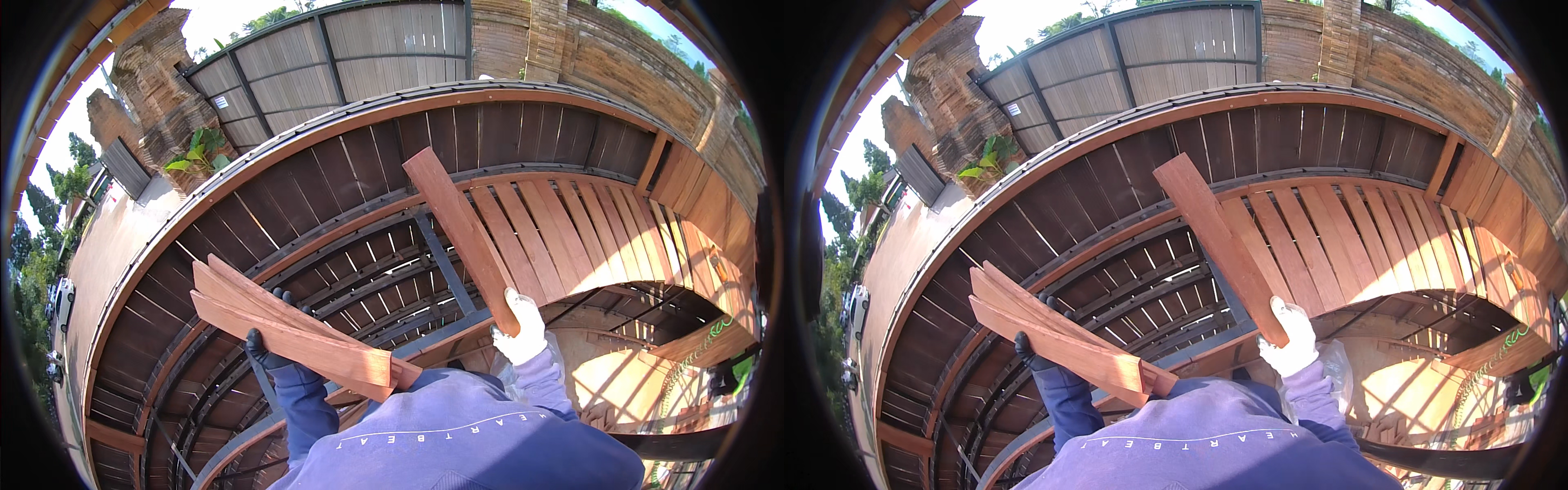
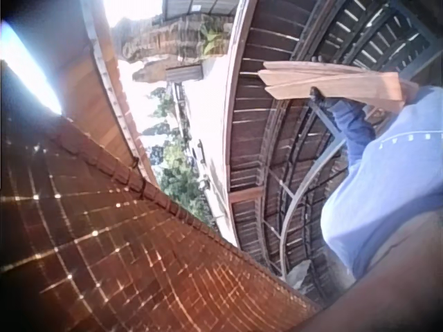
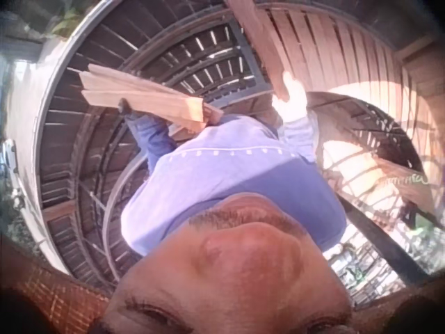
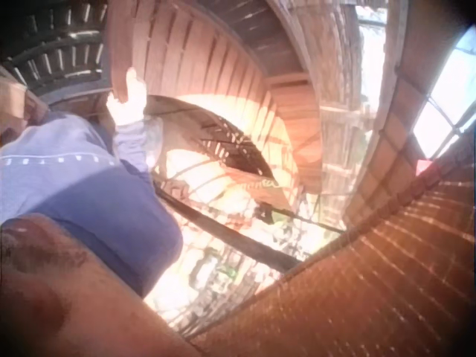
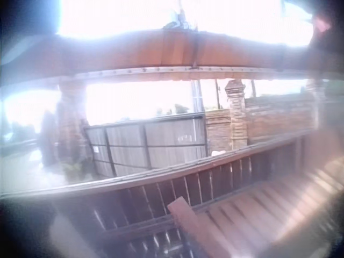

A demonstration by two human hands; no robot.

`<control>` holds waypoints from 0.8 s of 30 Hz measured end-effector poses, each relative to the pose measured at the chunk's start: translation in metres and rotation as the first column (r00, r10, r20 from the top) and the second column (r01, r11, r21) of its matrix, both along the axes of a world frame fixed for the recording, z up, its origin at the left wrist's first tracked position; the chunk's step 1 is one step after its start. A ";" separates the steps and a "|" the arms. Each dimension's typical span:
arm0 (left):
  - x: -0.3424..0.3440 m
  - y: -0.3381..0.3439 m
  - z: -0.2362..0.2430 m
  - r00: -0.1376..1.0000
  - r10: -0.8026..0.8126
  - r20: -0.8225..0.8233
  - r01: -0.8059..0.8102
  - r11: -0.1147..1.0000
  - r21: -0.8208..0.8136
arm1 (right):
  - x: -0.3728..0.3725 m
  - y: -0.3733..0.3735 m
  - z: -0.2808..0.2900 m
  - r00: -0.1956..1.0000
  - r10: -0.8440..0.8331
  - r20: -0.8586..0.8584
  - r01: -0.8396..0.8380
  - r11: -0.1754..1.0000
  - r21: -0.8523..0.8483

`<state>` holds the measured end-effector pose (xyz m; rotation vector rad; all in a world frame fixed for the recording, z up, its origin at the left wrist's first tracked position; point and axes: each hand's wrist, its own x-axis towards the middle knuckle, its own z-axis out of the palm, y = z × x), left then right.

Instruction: The person picks up wooden slats, aligns them one by one onto a curved metal structure, and uses a nail gun to secure them.

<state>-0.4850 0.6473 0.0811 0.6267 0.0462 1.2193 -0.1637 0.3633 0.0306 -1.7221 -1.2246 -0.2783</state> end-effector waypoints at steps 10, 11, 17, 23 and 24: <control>0.000 -0.002 0.011 0.999 0.036 -0.039 -0.037 0.999 -0.034 | -0.019 -0.008 -0.022 0.953 -0.250 0.171 0.262 0.964 -0.050; 0.000 -0.004 0.013 0.998 0.039 -0.044 -0.041 0.998 -0.037 | -0.023 -0.010 -0.025 0.957 -0.254 0.143 0.264 0.963 -0.055; -0.002 -0.003 0.004 0.999 0.038 -0.007 -0.038 0.997 -0.061 | -0.015 0.002 -0.027 0.955 -0.274 0.114 0.296 0.901 -0.317; -0.012 -0.008 0.000 0.997 0.075 -0.033 -0.077 0.995 -0.070 | -0.004 0.040 -0.012 0.926 -0.365 0.099 0.335 0.670 -0.662; -0.014 -0.008 -0.003 0.996 0.083 -0.037 -0.086 0.994 -0.064 | -0.006 0.049 -0.006 0.919 -0.375 0.119 0.347 0.629 -0.696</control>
